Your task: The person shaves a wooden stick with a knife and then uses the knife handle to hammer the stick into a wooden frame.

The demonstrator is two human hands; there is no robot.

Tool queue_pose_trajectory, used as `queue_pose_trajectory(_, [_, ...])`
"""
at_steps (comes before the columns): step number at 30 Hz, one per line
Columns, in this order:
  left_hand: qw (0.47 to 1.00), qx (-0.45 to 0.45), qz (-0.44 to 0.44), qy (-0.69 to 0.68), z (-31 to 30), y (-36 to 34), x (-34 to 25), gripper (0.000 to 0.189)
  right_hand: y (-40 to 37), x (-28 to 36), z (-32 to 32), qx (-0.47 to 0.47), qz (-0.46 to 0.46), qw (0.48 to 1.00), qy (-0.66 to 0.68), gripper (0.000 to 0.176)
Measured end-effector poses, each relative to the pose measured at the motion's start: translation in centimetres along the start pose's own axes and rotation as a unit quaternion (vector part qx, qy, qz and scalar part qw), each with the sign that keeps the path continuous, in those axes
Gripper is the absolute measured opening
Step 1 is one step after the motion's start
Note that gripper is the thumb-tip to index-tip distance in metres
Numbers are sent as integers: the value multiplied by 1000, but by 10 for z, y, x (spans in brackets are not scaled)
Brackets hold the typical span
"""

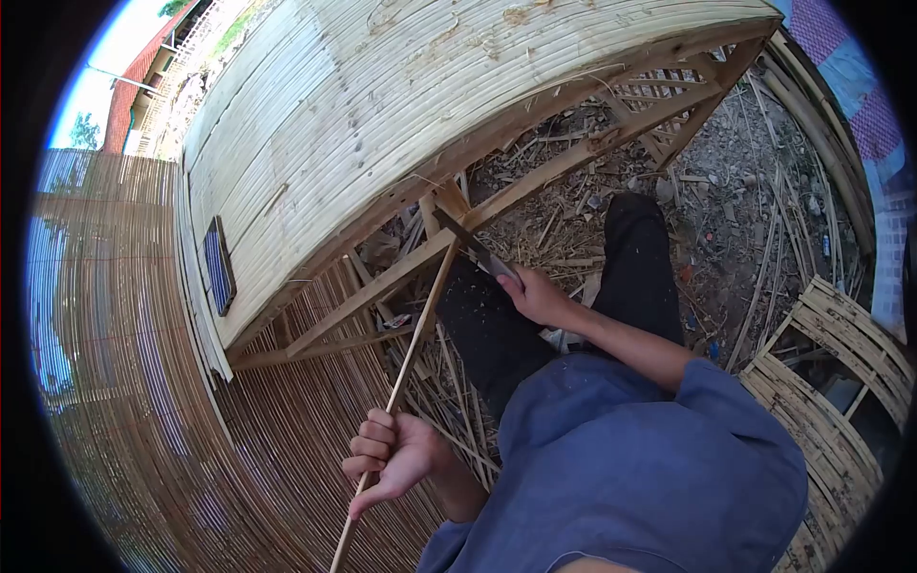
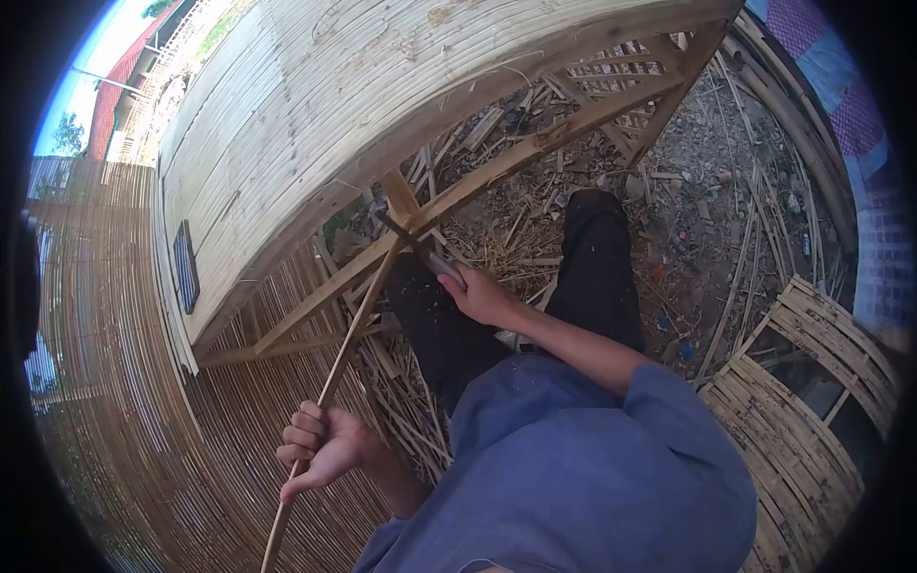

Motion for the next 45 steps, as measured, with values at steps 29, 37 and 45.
queue_pose_trajectory(29, [999, -36, 7, 8, -5, 1, 2, 65, -6, 25, -29, 69, 29, 997, -31, 32])
queue_pose_trajectory(37, [997, -66, 7, 30, -5, -1, 1, 66, 4, -11, -1, -46, 122, 991, 39, 37])
queue_pose_trajectory(45, [1000, 13, 5, -15, 4, -5, 2, 66, -20, 21, -37, 134, -40, 990, -17, 39])
Point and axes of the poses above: each hand's wrist, its own y-axis towards the middle knuckle, its own z-axis out of the palm, x = y × z, the point moved 4 cm from there along y, towards the middle knuckle, and after that the axes turned 5 degrees about -y, right-handed, at the moved point
